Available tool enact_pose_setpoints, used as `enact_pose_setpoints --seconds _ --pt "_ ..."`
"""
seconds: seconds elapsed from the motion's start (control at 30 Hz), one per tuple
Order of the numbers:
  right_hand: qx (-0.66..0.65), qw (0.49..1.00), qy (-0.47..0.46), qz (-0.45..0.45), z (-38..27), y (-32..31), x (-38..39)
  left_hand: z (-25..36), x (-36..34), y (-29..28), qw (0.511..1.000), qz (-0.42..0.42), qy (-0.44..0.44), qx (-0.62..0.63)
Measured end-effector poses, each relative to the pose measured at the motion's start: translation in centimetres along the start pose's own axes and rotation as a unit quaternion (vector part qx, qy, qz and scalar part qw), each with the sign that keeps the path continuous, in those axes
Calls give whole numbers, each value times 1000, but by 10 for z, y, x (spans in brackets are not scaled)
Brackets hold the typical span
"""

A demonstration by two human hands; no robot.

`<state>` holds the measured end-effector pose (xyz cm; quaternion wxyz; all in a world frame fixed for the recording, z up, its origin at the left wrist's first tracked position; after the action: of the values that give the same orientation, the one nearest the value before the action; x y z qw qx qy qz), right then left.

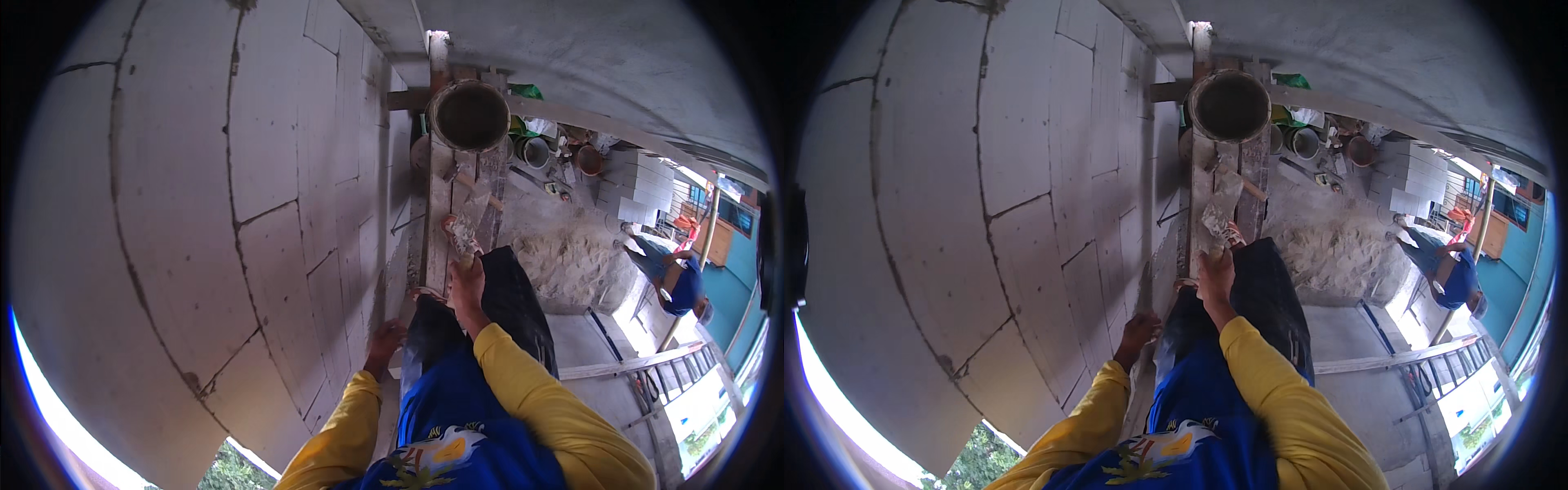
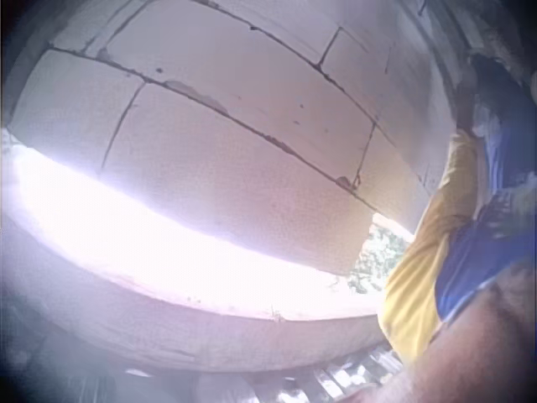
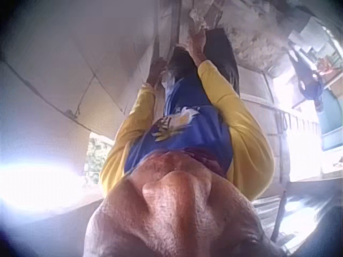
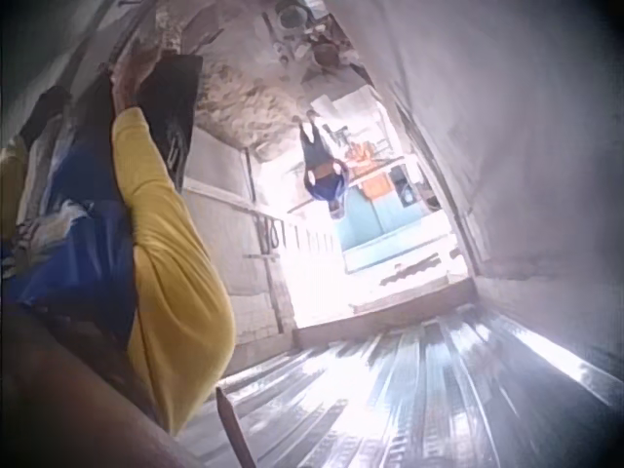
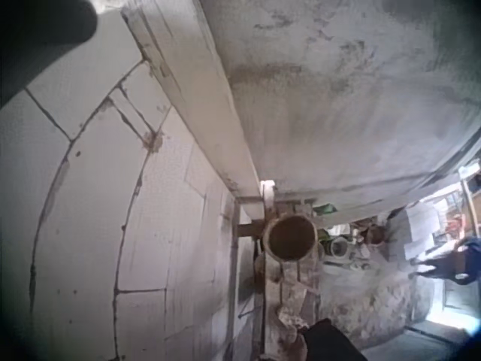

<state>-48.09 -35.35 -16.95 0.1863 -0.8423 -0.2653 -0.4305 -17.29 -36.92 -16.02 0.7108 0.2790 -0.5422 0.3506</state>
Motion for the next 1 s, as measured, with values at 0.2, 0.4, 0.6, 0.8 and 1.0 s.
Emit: enact_pose_setpoints --seconds 0.2,0.4,0.6,0.8,1.0 --pt "-125 985 81 89 57 -49 -49 143 -280 68 992 -62 27 103" --pt "-146 976 118 110 68 -77 -78 281 -476 170 967 -118 53 218" --pt "-177 965 145 125 91 -89 -68 319 -519 222 911 -84 65 400" --pt "-219 963 100 123 102 -91 -52 364 -489 185 924 -107 177 322" --pt "-237 964 -3 122 112 -106 -22 246 -351 101 943 -56 244 220"
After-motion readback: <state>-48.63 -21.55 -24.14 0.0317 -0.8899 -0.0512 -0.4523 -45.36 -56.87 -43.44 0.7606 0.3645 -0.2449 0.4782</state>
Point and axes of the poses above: each hand's wrist, its own x-axis away from the middle knuckle, its own y-axis out of the palm, z = x × y, the point moved 7 cm from there along -x, towards the middle knuckle, and after that the axes turned 8 degrees about -z, right-handed, at the moved point
